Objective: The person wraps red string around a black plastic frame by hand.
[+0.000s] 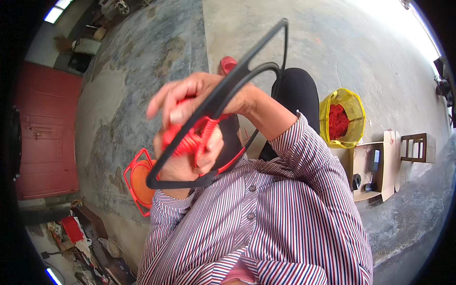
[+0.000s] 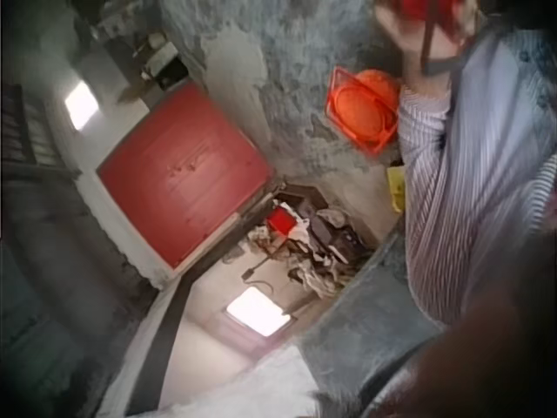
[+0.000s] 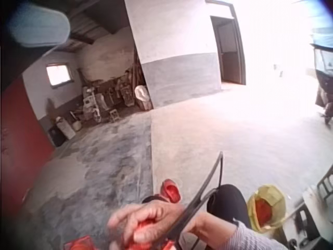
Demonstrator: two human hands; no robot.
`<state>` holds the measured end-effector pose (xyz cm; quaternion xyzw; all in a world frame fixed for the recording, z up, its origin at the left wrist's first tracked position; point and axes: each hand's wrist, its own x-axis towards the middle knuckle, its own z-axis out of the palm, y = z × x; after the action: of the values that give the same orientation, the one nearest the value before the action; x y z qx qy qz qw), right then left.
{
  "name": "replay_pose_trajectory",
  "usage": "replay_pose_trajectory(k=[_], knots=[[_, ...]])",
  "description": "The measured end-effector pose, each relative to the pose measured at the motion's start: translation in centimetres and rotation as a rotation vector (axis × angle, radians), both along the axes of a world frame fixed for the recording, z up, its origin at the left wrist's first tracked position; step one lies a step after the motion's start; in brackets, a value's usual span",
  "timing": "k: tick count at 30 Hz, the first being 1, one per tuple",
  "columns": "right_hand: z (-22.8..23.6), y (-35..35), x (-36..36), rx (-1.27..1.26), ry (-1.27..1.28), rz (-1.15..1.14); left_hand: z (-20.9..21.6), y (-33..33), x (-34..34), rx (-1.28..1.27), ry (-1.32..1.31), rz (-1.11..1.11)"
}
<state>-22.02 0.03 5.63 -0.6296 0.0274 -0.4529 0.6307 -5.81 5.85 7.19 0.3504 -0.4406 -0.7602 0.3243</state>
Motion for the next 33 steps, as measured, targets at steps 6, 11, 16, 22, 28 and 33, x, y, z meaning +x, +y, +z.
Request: replay_pose_trajectory(k=[6,11,16,22,28,33], knots=[[-1.3,1.2,-0.7,0.520,0.194,-0.496,-1.5,0.2,0.3,0.257,0.657,0.117],[-5.3,5.3,-0.5,0.584,-0.171,-0.202,-4.3,-2.9,3.2,0.296,0.691,0.098],[-1.7,6.5,0.9,0.807,-0.283,-0.441,-3.6,-2.8,1.9,0.276,0.478,0.119],[-1.6,5.9,-2.8,0.386,-0.584,-0.607,-4.6,-3.6,2.8,0.128,0.296,0.288],[-9.2,3.8,-14.4,0.448,-0.917,-0.356,-4.2,-4.4,4.5,0.121,0.523,0.069],[-10.5,4.6,-7.8,0.776,-0.650,-0.649,-3.8,-4.0,4.5,0.060,0.408,0.082]])
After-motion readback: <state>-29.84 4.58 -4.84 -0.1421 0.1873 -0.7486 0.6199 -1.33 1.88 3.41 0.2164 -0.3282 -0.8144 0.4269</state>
